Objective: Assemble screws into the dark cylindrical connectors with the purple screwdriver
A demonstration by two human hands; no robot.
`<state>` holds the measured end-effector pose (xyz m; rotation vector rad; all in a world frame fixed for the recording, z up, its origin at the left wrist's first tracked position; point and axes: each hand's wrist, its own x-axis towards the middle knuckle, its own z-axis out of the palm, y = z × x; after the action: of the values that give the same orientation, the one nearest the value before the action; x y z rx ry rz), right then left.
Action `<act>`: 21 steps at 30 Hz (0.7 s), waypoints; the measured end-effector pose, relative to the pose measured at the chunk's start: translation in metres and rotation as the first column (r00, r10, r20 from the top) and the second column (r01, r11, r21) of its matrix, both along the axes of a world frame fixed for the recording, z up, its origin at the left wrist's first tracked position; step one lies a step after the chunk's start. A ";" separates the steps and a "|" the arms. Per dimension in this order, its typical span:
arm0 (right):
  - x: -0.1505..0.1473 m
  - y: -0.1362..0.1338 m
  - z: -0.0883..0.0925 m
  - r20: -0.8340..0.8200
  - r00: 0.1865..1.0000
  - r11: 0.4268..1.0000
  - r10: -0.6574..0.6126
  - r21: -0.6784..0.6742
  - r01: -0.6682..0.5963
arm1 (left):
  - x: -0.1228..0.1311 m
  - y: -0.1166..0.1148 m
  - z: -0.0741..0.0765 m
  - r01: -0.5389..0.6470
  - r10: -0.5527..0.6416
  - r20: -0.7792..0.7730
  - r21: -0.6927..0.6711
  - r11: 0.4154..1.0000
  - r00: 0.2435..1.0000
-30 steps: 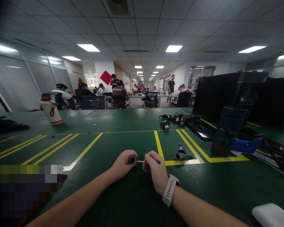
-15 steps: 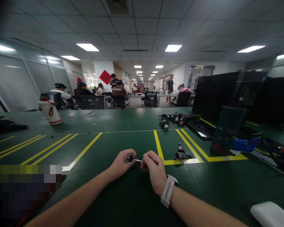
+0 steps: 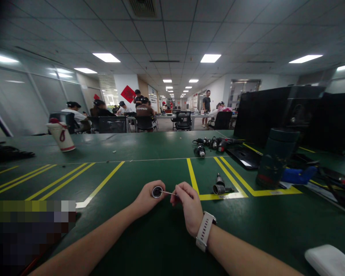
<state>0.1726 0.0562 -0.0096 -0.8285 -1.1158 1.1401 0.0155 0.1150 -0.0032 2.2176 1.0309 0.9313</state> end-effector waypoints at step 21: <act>0.001 -0.009 0.003 0.084 0.990 0.986 -0.110 0.136 0.098 | 0.001 0.000 0.000 -0.172 0.173 -0.009 0.058 0.983 0.985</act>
<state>0.1734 0.0474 -0.0068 -0.8325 -1.1959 0.9402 0.0165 0.1147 -0.0035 2.2108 1.2337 1.0325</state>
